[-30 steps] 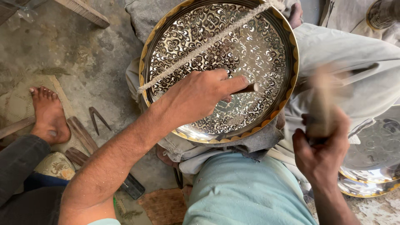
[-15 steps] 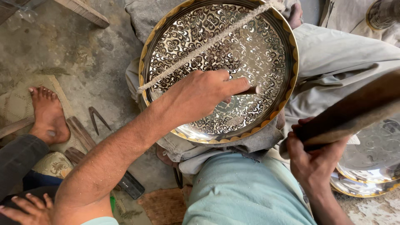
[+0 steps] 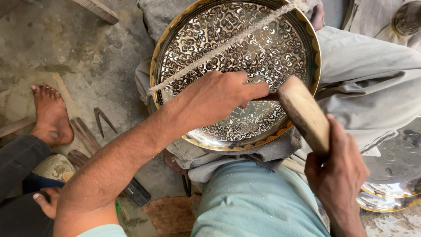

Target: The person uses a wooden mallet to repeatedly strike a small metal punch held against the surface of a large silver tray. The tray is secured with a rope and rests on the person's lap. The person works on different areas of the tray's surface to create or refine a decorative pattern.

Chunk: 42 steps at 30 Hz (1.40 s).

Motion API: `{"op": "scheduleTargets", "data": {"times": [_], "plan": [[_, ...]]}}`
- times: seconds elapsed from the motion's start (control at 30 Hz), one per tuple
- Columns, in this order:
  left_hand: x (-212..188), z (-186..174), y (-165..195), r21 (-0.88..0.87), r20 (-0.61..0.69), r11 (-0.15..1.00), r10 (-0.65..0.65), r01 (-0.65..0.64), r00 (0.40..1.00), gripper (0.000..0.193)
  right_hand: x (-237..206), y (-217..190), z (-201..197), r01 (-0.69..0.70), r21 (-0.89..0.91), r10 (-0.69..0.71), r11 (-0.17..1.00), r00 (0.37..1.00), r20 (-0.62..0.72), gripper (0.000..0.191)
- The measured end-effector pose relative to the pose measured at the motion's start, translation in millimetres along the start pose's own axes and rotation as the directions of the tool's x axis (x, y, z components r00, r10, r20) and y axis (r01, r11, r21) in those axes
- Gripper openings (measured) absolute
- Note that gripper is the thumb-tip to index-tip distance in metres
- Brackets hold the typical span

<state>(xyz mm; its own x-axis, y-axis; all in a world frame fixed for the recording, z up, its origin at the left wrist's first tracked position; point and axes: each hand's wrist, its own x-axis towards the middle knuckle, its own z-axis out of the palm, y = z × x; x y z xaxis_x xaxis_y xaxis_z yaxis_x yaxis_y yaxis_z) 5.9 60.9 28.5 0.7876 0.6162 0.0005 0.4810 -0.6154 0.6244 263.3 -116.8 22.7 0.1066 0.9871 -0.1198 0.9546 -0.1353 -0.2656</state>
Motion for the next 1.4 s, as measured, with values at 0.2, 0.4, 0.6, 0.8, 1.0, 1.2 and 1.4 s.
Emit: {"op": "scheduleTargets", "data": {"times": [0.2, 0.4, 0.6, 0.8, 1.0, 1.2, 1.4], "plan": [[3, 6, -4, -0.003, 0.019, 1.0, 0.013, -0.013, 1.0, 0.032, -3, 9, 2, 0.04, -0.021, -0.041, 0.999, 0.999, -0.022, 0.07], [-7, 6, -7, -0.151, -0.115, 0.988, 0.013, -0.03, 0.993, 0.035, 6, 10, -19, -0.075, 0.665, 0.165, 0.743, 0.983, -0.074, 0.05], [-7, 6, -5, -0.106, -0.088, 0.994, -0.013, 0.004, 0.996, 0.031, 26, -19, -40, 0.014, 0.763, 0.206, 0.646, 0.96, -0.192, 0.054], [-18, 16, 1, -0.152, -0.143, 0.982, -0.131, 0.109, 0.981, 0.031, 38, 16, -43, 0.128, -0.033, -0.132, 0.991, 0.976, -0.174, 0.06], [-79, 20, 43, -0.331, -0.638, 0.933, -0.333, 0.142, 0.694, 0.025, 42, 95, 1, -0.48, 0.546, 0.527, 0.687, 0.846, 0.081, 0.053], [-100, 59, 79, -0.765, -0.558, 0.619, -0.774, 0.176, 0.299, 0.031, 55, 136, 47, -0.345, 0.407, 0.403, 0.846, 0.913, -0.062, 0.041], [-98, 69, 84, -0.669, -0.581, 0.649, -0.761, 0.362, 0.29, 0.022, 68, 128, 43, -0.336, 0.191, 0.353, 0.922, 0.934, -0.062, 0.052]]}}
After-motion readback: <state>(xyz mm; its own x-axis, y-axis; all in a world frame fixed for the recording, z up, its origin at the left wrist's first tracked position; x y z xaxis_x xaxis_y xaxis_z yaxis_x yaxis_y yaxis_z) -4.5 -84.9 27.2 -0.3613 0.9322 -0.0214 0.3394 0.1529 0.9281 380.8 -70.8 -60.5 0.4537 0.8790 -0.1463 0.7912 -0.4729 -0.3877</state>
